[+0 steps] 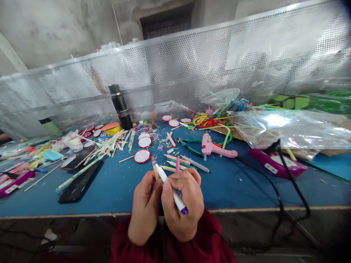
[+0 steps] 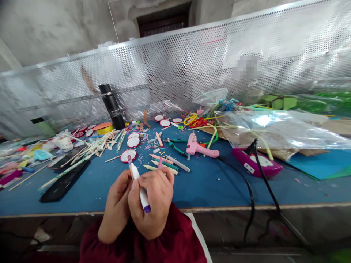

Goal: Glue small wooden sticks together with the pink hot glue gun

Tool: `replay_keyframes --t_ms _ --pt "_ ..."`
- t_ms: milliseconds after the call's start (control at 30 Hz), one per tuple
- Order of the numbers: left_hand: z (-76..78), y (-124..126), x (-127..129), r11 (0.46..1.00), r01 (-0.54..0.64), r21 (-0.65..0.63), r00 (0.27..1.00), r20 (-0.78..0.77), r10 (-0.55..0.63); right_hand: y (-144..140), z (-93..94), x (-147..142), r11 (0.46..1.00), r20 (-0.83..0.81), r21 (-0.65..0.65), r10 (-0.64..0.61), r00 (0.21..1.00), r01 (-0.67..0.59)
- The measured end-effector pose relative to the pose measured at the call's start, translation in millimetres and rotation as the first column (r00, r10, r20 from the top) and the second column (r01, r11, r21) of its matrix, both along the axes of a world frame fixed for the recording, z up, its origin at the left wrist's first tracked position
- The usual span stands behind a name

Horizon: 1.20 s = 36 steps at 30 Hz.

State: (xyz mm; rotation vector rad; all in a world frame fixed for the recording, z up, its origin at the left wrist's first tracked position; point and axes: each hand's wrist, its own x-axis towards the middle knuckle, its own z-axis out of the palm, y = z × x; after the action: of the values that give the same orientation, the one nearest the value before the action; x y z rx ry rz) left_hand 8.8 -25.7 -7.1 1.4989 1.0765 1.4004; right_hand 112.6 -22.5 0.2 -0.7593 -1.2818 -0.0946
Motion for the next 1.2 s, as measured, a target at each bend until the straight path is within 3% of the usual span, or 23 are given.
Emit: replay_keyframes --t_ms 1200 --pt "-0.8 -0.9 -0.7 1.0 -0.001 -0.006 1.0 -0.001 0.001 -0.9 3.9 1.1 1.0 0.014 0.0 0.012 1.0 -0.012"
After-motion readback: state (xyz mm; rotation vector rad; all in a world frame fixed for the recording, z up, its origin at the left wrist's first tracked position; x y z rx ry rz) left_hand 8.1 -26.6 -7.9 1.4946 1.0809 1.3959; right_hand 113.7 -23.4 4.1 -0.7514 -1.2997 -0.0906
